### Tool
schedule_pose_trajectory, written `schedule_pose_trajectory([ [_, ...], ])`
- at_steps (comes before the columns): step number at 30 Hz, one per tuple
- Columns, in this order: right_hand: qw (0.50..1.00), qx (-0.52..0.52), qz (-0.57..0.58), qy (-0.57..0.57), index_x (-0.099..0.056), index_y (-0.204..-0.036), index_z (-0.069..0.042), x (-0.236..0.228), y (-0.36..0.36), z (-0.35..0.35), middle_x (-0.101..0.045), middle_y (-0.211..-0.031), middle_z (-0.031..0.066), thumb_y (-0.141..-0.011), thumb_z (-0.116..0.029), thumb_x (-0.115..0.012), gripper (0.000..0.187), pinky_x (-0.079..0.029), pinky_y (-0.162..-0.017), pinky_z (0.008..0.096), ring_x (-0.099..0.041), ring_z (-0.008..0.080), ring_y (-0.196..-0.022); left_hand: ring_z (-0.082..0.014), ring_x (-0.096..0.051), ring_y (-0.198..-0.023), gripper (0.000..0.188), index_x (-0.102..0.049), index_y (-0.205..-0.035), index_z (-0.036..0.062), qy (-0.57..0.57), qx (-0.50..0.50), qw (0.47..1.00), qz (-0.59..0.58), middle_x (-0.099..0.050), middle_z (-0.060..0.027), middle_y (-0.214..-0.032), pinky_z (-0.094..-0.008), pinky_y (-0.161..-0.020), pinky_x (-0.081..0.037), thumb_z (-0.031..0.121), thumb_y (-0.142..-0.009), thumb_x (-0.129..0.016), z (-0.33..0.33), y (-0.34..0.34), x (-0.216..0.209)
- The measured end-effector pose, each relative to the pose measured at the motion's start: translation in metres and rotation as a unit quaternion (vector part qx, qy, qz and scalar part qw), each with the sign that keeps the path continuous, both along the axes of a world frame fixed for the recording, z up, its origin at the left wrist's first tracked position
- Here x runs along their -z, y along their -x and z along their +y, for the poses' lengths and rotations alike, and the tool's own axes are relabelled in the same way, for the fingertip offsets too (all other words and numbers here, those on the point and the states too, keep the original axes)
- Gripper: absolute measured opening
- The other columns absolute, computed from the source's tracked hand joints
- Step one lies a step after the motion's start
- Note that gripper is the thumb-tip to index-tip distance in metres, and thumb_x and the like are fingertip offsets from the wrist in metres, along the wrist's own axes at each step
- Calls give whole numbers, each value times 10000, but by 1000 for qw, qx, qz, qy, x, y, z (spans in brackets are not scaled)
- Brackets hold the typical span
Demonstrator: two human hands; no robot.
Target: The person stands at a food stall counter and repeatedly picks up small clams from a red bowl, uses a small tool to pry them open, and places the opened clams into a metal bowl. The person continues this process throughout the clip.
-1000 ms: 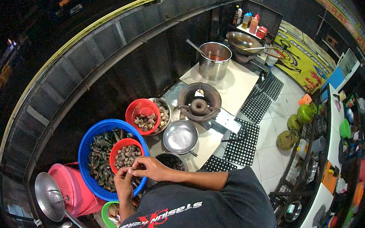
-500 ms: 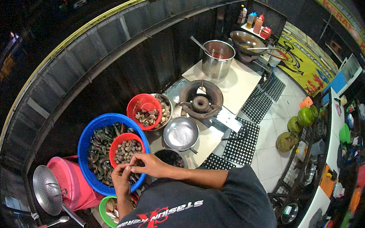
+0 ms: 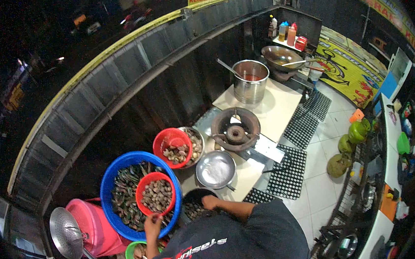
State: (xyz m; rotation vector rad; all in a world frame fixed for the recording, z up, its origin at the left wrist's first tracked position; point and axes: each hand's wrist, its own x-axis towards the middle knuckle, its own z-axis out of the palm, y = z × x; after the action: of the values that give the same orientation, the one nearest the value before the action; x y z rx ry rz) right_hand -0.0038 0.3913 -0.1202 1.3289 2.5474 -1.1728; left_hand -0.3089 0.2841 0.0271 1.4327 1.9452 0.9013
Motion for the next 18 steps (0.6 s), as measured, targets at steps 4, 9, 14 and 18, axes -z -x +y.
schedule_pose_trajectory([
  [4, 987, -21, -143, 76, -622, -1106, -87, 7, 20, -22, -513, -1235, 270, -852, -317, -485, 369, -467, -875, 550, -529, 431, -1122, -306, -561, -887, 301, -646, -980, 49, -34, 9, 997, 63, -588, -136, -924, -375, -792, -460, 104, -706, -759, -13, -15, -24],
  [9, 970, -36, -178, 163, -456, -1371, -223, 96, 25, -24, -305, -1423, 289, -906, -330, -443, 477, -396, -989, 573, -392, 464, -1276, -240, -644, -883, 288, -656, -1027, 31, 24, -17, 997, 67, -634, -136, -970, -341, -794, -504, 96, -754, -724, -22, -18, -42],
  [14, 957, -265, -114, -30, -540, -1280, -139, 193, -10, -26, -472, -1316, 199, -885, -307, -491, 432, -452, -957, 465, -505, 375, -1196, -192, -654, -858, 273, -657, -1032, 10, 39, 25, 999, 3, -668, -115, -955, -313, -781, -510, 117, -789, -721, -5, -20, -33],
  [18, 988, -138, -67, -7, -662, -1118, -132, 211, 27, -62, -619, -1138, 143, -836, -273, -553, 334, -500, -875, 427, -589, 330, -1090, -123, -604, -835, 342, -628, -1165, 90, 15, 17, 997, -70, -660, -45, -906, -263, -752, -504, 136, -839, -718, -45, 1, 6],
])
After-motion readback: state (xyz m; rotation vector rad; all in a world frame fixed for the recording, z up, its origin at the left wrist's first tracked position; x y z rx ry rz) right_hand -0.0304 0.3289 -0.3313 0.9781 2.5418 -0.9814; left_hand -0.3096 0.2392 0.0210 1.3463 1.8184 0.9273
